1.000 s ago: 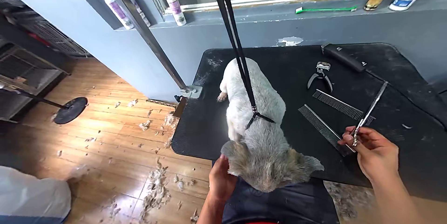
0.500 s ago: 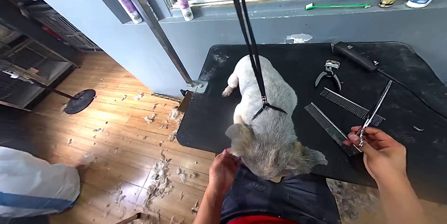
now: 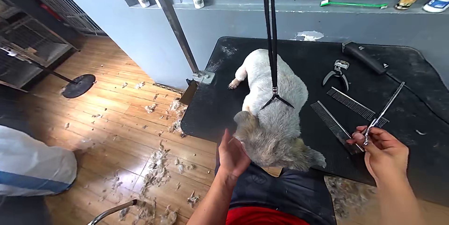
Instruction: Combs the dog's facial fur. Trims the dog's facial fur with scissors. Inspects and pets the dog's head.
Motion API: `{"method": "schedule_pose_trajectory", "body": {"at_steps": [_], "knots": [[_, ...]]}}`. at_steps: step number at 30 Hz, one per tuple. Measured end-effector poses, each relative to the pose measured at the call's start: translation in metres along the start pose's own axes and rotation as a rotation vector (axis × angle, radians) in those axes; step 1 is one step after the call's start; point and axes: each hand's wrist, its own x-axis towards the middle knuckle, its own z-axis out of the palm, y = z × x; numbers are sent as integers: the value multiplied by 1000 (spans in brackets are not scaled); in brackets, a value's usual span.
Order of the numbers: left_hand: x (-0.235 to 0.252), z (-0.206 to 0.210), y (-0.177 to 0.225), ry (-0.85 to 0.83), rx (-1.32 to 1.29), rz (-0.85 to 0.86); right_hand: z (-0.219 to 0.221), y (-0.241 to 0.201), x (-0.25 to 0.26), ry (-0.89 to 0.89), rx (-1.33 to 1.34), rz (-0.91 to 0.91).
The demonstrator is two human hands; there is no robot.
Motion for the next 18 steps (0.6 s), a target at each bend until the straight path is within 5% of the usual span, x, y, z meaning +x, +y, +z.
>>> {"method": "schedule_pose_trajectory", "body": {"at_steps": [18], "knots": [[15, 15, -5, -154, -145, 8, 2, -1, -1, -10, 28, 7]]}}
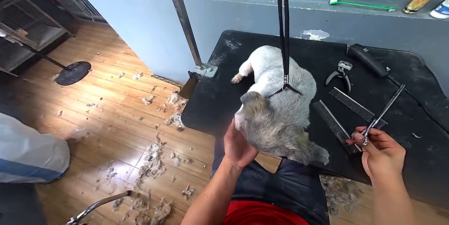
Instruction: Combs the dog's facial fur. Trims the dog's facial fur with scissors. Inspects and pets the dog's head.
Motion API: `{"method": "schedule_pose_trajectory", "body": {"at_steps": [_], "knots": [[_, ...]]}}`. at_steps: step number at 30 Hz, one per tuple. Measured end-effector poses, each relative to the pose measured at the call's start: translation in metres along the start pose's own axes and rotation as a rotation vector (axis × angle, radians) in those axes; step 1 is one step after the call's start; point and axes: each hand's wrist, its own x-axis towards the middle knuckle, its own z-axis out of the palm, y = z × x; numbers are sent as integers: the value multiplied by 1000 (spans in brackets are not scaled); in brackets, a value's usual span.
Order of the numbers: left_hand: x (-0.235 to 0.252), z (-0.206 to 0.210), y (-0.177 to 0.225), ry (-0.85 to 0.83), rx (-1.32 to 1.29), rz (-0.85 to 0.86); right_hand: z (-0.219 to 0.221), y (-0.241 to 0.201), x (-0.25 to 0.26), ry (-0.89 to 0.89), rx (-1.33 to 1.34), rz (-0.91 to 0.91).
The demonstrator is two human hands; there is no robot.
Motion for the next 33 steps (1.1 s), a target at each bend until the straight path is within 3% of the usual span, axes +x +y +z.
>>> {"method": "schedule_pose_trajectory", "body": {"at_steps": [11, 16, 23, 33], "knots": [[10, 7, -2, -86, -32, -15, 1, 0, 1, 13, -17, 11], [21, 9, -7, -92, -8, 104, 0, 1, 2, 3, -25, 1], [38, 13, -1, 135, 93, 308, -1, 5, 2, 6, 3, -11], [49, 10, 13, 48, 157, 462, -2, 5, 1, -9, 9, -17]]}}
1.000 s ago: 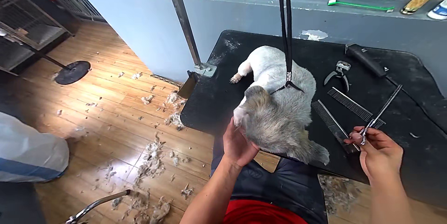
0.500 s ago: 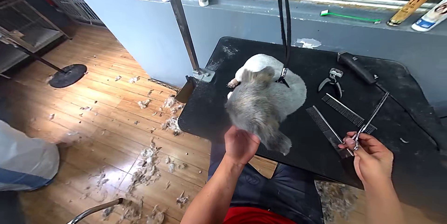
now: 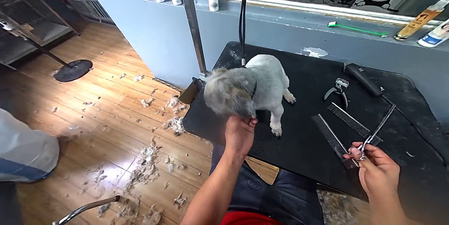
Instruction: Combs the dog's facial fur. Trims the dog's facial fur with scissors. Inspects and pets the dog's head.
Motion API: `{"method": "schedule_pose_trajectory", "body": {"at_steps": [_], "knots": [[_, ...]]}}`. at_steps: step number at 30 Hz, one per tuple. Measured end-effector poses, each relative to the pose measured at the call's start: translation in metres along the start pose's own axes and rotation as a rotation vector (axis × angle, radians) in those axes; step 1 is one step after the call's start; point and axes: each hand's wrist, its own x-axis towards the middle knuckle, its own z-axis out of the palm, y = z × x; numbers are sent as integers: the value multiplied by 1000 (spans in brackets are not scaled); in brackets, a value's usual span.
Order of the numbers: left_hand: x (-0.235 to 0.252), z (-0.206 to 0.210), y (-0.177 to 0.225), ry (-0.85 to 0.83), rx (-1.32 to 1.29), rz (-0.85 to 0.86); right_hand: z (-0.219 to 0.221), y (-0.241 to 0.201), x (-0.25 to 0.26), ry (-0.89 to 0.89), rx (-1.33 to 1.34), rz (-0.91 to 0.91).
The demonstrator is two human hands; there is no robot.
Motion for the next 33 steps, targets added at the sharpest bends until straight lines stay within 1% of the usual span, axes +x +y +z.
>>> {"method": "schedule_pose_trajectory", "body": {"at_steps": [5, 11, 15, 17, 19, 22, 24, 26, 30, 32, 33], "knots": [[11, 4, 9, 40, 53, 134, 0, 1, 1, -11, 10, -6], [32, 17, 37, -8, 224, 273, 0, 0, 2, -20, -12, 1], [41, 24, 46, -30, 358, 339, -1, 0, 4, -29, -16, -47], [46, 23, 44, 11, 393, 344, -1, -4, 7, -38, -31, -72], [53, 21, 44, 58, 409, 306, 3, -16, 11, -70, -49, -111], [62, 13, 48, 89, 435, 264, 11, -35, 16, -154, -64, -173], [70, 11, 49, 85, 524, 277, 22, -52, 21, -225, -65, -199], [75, 3, 51, 12, 677, 252, 36, -69, 21, -300, -81, -213], [93, -9, 60, -269, 944, 251, 63, -97, 21, -423, -132, -234], [102, -5, 66, -334, 987, 272, 77, -105, 19, -462, -156, -243], [102, 1, 69, -334, 1018, 272, 83, -108, 17, -482, -173, -250]]}}
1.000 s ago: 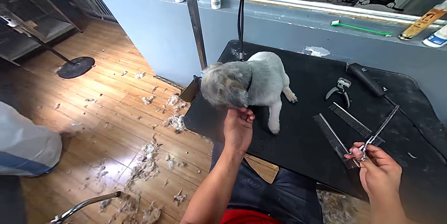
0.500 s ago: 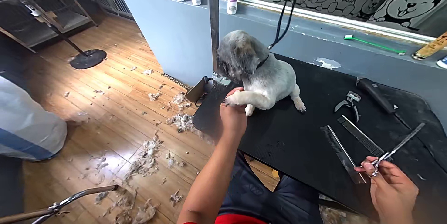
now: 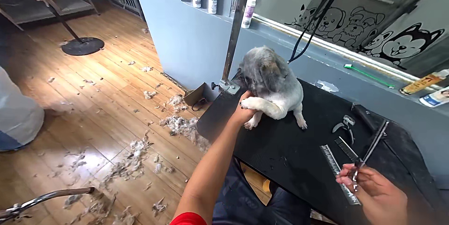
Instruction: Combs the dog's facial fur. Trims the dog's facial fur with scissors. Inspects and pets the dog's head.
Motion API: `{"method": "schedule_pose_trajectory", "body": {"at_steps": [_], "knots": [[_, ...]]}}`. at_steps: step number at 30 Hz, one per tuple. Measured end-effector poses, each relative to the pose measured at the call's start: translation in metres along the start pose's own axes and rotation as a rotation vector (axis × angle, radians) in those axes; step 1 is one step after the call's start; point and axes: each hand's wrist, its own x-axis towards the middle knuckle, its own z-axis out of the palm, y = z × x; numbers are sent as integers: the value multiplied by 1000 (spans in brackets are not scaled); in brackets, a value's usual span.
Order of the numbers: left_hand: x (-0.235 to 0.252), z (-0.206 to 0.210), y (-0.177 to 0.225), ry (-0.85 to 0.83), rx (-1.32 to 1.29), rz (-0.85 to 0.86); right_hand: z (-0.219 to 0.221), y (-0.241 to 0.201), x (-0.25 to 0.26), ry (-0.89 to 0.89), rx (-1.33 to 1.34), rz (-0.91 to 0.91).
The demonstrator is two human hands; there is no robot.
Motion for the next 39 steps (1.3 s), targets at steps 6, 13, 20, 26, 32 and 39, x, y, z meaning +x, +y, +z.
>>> {"method": "schedule_pose_trajectory", "body": {"at_steps": [6, 13, 20, 26, 32, 39], "knots": [[-1, 17, -4, 28, 46, -29, 25, -3, 2, -84, -20, -33], [-14, 58, -25, 197, 172, 365, 42, 5, -8, -48, 5, -15], [4, 67, -23, 169, 364, 531, 36, 0, -9, -75, -57, -12], [49, 61, 7, 10, 520, 498, 20, -13, 12, -47, -93, -59], [57, 74, 26, -30, 276, 443, 21, -9, 11, -22, -70, -67], [-17, 89, -6, 10, -160, -14, 21, 6, -11, 8, -11, 2]]}}
